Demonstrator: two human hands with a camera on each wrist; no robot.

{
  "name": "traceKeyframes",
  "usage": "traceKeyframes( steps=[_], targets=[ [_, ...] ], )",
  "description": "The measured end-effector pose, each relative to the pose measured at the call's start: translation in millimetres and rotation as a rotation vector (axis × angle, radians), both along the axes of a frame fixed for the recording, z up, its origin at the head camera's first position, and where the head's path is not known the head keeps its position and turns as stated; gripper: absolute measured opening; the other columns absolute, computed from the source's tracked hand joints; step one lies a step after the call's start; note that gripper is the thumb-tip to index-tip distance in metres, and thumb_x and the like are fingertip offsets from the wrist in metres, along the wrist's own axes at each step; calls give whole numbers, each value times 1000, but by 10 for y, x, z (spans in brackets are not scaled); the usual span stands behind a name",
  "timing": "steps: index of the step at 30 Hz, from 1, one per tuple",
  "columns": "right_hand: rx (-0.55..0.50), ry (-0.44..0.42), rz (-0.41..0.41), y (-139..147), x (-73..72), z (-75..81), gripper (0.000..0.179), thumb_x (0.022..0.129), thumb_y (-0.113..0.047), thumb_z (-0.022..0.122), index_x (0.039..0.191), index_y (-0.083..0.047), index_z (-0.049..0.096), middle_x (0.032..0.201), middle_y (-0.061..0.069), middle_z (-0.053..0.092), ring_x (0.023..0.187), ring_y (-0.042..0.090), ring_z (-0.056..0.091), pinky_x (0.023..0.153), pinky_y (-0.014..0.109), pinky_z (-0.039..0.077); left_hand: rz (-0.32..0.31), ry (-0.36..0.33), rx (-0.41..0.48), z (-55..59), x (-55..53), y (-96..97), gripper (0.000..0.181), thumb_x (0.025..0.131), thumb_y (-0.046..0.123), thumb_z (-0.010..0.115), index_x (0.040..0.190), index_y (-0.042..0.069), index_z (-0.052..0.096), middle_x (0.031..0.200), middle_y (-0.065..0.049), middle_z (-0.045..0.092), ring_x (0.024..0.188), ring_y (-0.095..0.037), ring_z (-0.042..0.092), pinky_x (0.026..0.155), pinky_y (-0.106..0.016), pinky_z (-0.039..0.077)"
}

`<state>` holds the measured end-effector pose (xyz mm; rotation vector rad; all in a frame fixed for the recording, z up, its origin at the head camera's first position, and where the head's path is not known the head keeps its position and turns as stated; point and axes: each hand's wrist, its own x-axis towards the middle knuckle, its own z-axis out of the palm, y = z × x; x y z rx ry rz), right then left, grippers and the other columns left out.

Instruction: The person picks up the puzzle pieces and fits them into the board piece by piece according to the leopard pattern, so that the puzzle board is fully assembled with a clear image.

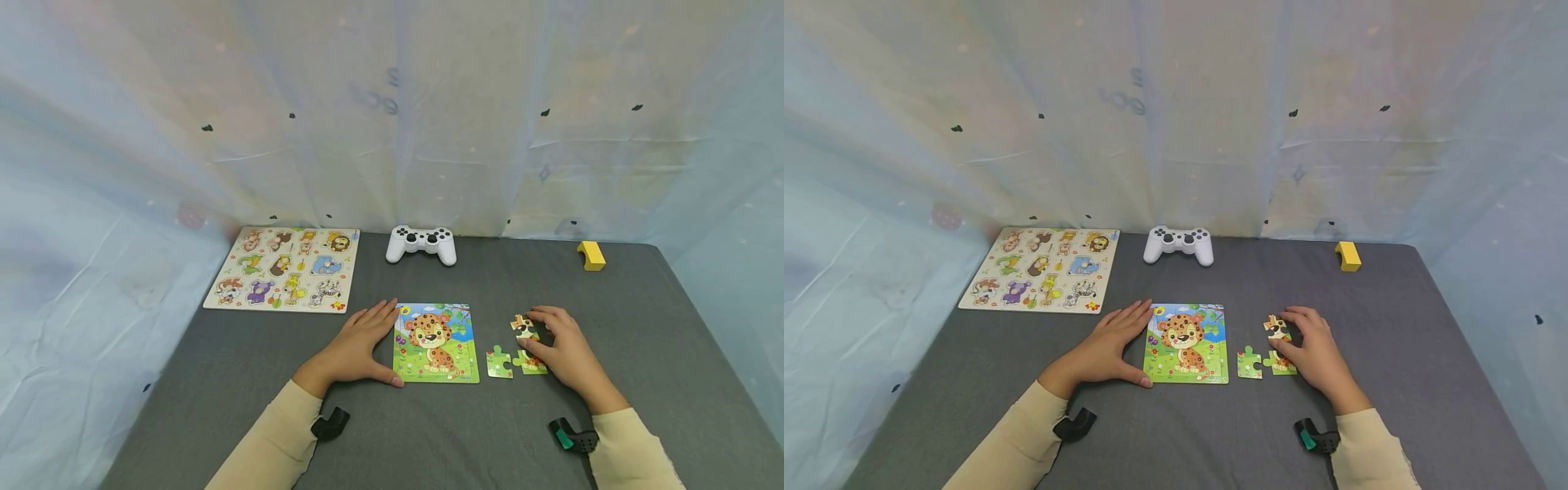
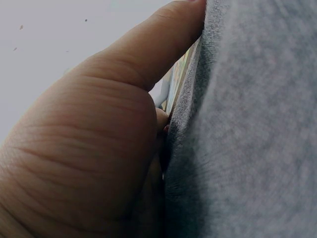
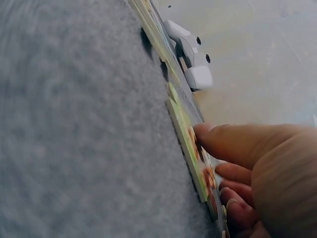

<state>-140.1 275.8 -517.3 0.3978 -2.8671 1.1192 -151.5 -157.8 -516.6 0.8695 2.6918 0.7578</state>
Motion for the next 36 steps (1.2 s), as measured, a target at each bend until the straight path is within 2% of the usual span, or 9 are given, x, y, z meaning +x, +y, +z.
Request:
traceKeyframes(
  steps=[3,11,18,21,25,32,36],
  targets=[
    [5,-19,-19,-5,-1,7,54,102,-22,82,144,7,62,156,26,45,137,49,45,102,68,46,-1,2,10,-23,-5,-3,137,75,72,91,175,8,21,182,-6,10,166,-26,6,129,-57,6],
    [-7,-27,-28,-21,-9,12,42,102,-20,82,134,3,68,156,26,45,138,50,42,102,67,45,-4,7,2,-16,-8,-5,137,76,73,91,175,9,20,182,-6,10,166,-26,6,129,-57,6],
    [13,-11,-1,-36,-6,26,56,103,-19,80,151,2,60,157,28,43,141,54,35,104,74,36,-4,2,23,-46,-17,-15,137,76,74,90,175,9,21,182,-5,9,166,-25,5,129,-58,5],
    [14,-6,11,-45,-12,30,52,104,-19,78,149,1,62,158,29,41,142,55,32,104,76,32,-5,7,18,-52,-19,-13,137,76,73,90,175,10,21,182,-4,9,166,-24,5,129,-57,6],
    [8,7,9,-50,-18,22,50,104,-18,78,147,2,62,158,30,42,141,53,34,103,74,33,-5,10,0,-37,-17,-8,136,76,73,91,175,10,22,182,-4,10,166,-23,5,129,-57,6],
    [-28,38,-37,-46,-19,-3,54,103,-13,80,149,3,57,138,25,56,125,43,50,96,63,44,0,8,-23,-34,-12,-5,137,76,74,90,175,12,20,182,-2,8,166,-21,3,129,-56,6],
    [-65,113,-92,-58,-11,-17,53,100,-3,81,147,0,59,119,16,61,100,29,57,81,41,49,-2,10,-25,-35,-14,-6,137,76,74,90,175,12,20,182,-2,8,166,-22,3,129,-56,5]
  ],
)
